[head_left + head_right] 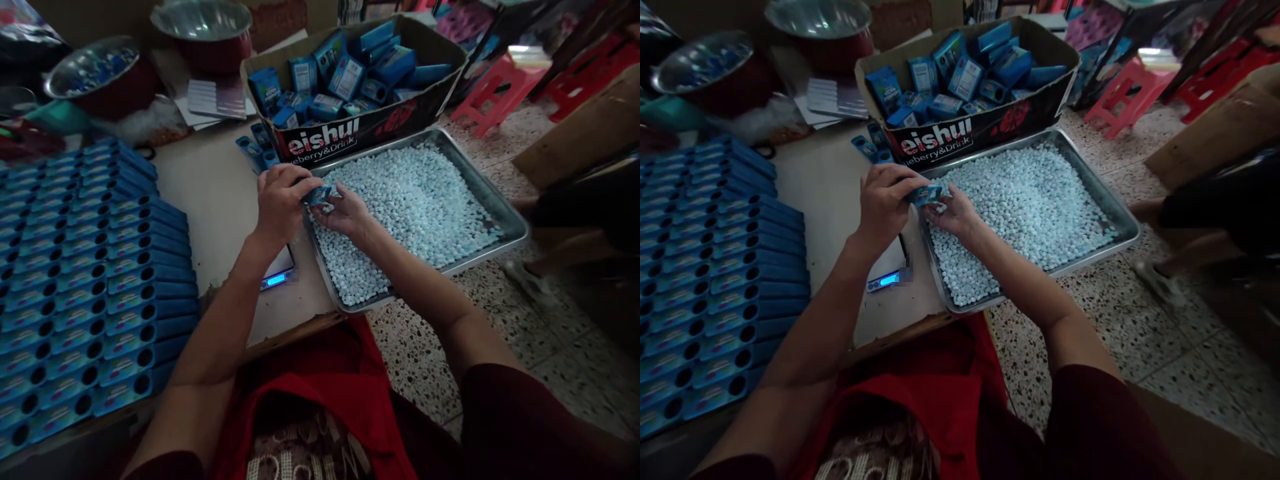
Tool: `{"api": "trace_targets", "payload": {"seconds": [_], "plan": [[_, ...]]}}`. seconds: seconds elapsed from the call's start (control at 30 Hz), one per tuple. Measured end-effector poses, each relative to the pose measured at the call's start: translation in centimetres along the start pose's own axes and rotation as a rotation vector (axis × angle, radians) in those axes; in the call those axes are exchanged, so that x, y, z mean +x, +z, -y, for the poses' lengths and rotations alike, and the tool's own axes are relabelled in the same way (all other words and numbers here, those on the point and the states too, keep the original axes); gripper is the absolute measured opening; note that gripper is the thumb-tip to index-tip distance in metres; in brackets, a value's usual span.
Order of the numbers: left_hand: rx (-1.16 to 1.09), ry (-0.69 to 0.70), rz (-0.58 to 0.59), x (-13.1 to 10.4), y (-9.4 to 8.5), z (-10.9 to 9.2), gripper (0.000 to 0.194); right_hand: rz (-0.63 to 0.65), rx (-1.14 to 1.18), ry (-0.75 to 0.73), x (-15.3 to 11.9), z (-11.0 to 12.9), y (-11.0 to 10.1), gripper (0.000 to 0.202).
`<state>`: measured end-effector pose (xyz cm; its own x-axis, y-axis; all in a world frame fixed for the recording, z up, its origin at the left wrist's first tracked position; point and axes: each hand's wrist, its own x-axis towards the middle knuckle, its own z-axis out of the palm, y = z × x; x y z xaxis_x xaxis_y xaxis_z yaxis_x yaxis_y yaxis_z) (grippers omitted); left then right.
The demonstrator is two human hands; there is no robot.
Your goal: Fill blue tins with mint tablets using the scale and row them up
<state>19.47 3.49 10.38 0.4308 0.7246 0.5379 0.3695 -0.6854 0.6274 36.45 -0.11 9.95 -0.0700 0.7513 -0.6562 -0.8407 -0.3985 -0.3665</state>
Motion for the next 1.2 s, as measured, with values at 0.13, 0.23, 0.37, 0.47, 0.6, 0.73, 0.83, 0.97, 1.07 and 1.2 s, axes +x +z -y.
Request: {"api": "trace_targets", "payload": {"seconds": [0.13,0.23,0.37,0.47,0.6,0.73,0.83,0.97,1.07,1.2], "plan": [[-0.004,-0.024,-0.034,-0.8,-0.1,0.9,0.021,0.020,0.018,-0.026,0.5,0.1,-0.3,0.043],[-0.010,-0.043,-0.062,-1.9,-0.4,1.5,0.021,0.035,-0.006,-0.028,0.4,0.1,-0.4,0.041],[0.023,-0.022,-0.079,-3.2,-0.8,0.9,0.022,0.054,-0.086,-0.012,-0.1,-0.3,-0.3,0.040],[0.050,0.022,-0.070,-3.1,-0.5,-0.2,0.025,0.069,-0.088,-0.013,-0.2,-0.7,-0.2,0.037],[0.074,0.004,-0.065,-2.3,0.3,0.0,0.022,0.060,-0.028,-0.023,-0.2,-1.2,-0.1,0.035],[0.098,-0.013,-0.107,-3.1,0.5,1.0,0.034,0.027,-0.017,-0.033,-0.2,-1.5,0.1,0.030],[0.090,-0.003,-0.153,-3.9,0.2,1.0,0.035,0.053,-0.026,-0.008,0.0,-1.8,0.1,0.032],[0.019,-0.055,-0.183,-3.7,-0.1,1.1,0.029,0.044,-0.018,0.014,-0.1,-1.8,0.2,0.033],[-0.051,-0.134,-0.245,-3.9,-0.3,2.3,0.029,0.065,-0.050,0.022,-0.4,-1.1,0.3,0.035],[-0.301,-0.313,-0.404,-6.7,-1.6,4.7,0.051,0.103,-0.193,-0.119,-0.7,0.3,-0.1,0.026]]}}
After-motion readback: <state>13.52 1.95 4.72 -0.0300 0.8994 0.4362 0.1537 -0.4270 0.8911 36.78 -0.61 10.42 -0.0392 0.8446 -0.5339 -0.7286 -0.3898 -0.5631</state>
